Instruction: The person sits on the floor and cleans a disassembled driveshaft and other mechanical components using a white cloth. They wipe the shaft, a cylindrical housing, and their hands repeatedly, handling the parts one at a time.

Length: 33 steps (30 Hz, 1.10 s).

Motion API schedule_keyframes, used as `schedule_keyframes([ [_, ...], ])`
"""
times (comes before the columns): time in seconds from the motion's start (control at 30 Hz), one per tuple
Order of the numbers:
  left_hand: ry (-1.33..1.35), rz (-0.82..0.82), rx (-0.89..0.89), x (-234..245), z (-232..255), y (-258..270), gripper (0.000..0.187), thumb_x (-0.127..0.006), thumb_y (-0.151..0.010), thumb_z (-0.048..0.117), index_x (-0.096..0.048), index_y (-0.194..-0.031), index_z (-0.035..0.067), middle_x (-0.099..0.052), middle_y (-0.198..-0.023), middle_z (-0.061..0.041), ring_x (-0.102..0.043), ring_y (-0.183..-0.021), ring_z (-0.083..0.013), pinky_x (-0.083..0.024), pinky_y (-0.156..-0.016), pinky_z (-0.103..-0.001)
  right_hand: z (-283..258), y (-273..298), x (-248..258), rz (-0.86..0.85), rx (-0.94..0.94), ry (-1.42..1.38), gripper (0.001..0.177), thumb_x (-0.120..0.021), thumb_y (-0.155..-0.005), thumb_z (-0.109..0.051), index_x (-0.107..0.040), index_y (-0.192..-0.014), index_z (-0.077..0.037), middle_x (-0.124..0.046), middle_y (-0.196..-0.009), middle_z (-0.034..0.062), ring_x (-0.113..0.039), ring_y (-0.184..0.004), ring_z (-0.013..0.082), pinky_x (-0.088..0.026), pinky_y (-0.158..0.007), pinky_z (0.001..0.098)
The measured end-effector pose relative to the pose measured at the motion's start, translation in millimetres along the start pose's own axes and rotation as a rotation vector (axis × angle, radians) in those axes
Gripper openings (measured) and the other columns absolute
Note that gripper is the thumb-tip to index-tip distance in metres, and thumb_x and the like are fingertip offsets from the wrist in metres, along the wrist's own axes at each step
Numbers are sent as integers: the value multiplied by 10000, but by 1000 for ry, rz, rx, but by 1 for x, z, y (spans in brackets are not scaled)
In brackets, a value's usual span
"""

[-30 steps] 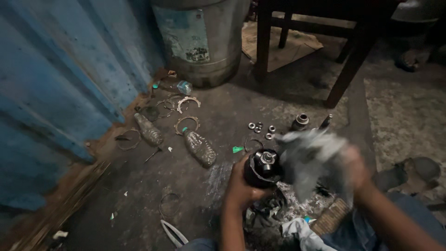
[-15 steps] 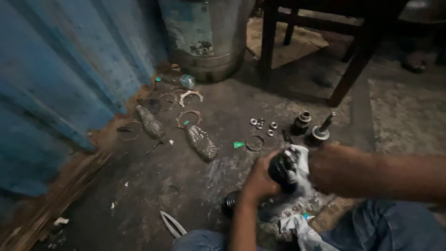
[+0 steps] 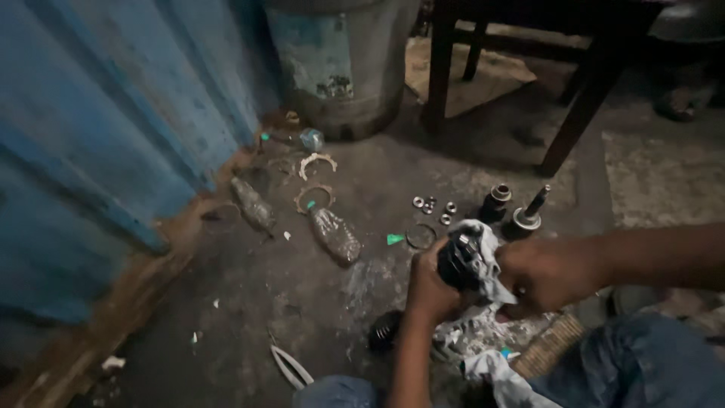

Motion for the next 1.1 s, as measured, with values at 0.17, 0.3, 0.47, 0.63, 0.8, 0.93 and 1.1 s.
schedule_keyframes([
  [0.17,-126,253,-145,3,38,15,461,-811,-773,245,-696,-1185,73,-771,-1052,-138,-778,-993,-316,-606,-824,-396,2,-1,-22,155,154,-791,404,-693,-960,-258,-736,-627,-34,-695,-548,58,-654,-561,119,-537,-731,345],
  [0.3,-189,496,-422,-11,46,32,661,-649,-943,615,-643,-1292,53,-735,-1139,-137,-767,-1032,-343,-609,-891,-408,23,8,-52,184,-218,-1222,502,-712,-952,-288,-690,-540,-1,-535,-439,38,-354,-377,106,-272,-392,286],
  [0.47,-340,570,-218,-26,33,29,689,-670,-869,557,-566,-1280,14,-690,-1137,-186,-708,-1039,-390,-577,-885,-455,41,10,-41,335,-232,-1142,440,-716,-890,-349,-754,-616,-6,-638,-522,55,-481,-444,107,-362,-429,270],
  [0.63,-263,328,-121,-28,35,18,741,-751,-733,206,-447,-1370,-19,-611,-1204,-210,-622,-1133,-388,-510,-966,-481,69,9,-34,308,-165,-851,202,-674,-866,-324,-676,-866,-122,-775,-647,49,-725,-581,132,-559,-540,316],
  [0.8,335,-366,271,6,-19,-9,789,-834,-593,20,-554,-1330,-18,-683,-1212,-133,-647,-1097,-284,-544,-956,-448,16,15,6,331,340,-193,175,-732,-750,-220,-736,-795,-51,-712,-696,81,-688,-612,224,-547,-551,425],
  [0.93,446,-587,313,26,-42,21,991,-861,-490,52,-529,-1422,-1,-687,-1299,-76,-638,-1180,-208,-517,-1035,-384,-28,18,0,271,536,156,280,-753,-681,-277,-602,-570,-69,-605,-606,117,-623,-601,301,-484,-556,466],
  [1.1,364,-486,181,-10,-16,30,825,-906,-519,136,-641,-1290,9,-712,-1202,-48,-645,-1099,-156,-532,-1014,-339,-5,27,-25,-48,143,-426,236,-665,-853,-286,-648,-717,-95,-598,-583,22,-574,-522,157,-459,-512,362],
])
Point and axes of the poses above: each hand's wrist, its own y-axis away from the middle knuckle, its own x-axis out of the back of the hand, z = x × y, the point moved 6 cm from there along -y, towards the middle knuckle
